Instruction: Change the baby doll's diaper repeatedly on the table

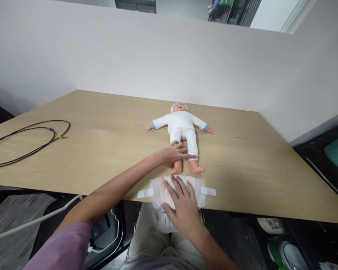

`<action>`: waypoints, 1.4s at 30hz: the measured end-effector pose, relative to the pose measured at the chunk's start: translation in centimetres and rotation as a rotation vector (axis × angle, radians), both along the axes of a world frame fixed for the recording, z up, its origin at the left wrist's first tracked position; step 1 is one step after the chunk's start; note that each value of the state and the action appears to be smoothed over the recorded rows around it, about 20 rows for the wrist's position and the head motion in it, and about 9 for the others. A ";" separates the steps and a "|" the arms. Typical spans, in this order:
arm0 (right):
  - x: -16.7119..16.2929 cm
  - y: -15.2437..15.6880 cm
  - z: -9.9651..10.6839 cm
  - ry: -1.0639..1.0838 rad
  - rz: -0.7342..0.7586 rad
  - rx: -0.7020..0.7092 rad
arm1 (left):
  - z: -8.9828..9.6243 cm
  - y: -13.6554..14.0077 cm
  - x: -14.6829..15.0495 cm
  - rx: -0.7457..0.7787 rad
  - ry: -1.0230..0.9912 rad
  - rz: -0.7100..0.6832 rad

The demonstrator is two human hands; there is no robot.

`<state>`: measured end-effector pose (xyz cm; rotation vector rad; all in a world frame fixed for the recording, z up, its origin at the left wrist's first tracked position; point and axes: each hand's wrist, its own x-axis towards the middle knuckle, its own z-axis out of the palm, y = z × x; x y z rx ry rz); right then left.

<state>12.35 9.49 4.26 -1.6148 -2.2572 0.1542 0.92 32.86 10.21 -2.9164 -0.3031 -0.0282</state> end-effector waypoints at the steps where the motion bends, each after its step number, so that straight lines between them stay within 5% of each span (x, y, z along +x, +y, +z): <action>1: 0.0 0.0 -0.1 0.001 0.001 -0.005 | 0.0 0.0 -0.2 0.018 0.016 0.014; 15: -0.1 0.0 -0.1 0.015 -0.007 -0.027 | 0.0 0.4 -1.2 0.070 -0.057 0.016; 27: -0.1 -0.1 0.3 0.016 -0.011 -0.053 | -2.0 1.8 -1.7 -0.007 -0.218 -0.229; 31: 0.2 0.8 0.7 0.022 0.007 -0.079 | -0.1 2.0 -1.1 -0.112 -0.225 -0.211; 39: 0.7 5.2 2.0 0.029 0.087 -0.156 | 7.5 3.5 0.1 -0.603 -0.324 -0.238; 42: 0.7 8.0 2.0 0.016 0.081 -0.157 | 9.4 4.6 0.2 -0.676 -0.385 -0.267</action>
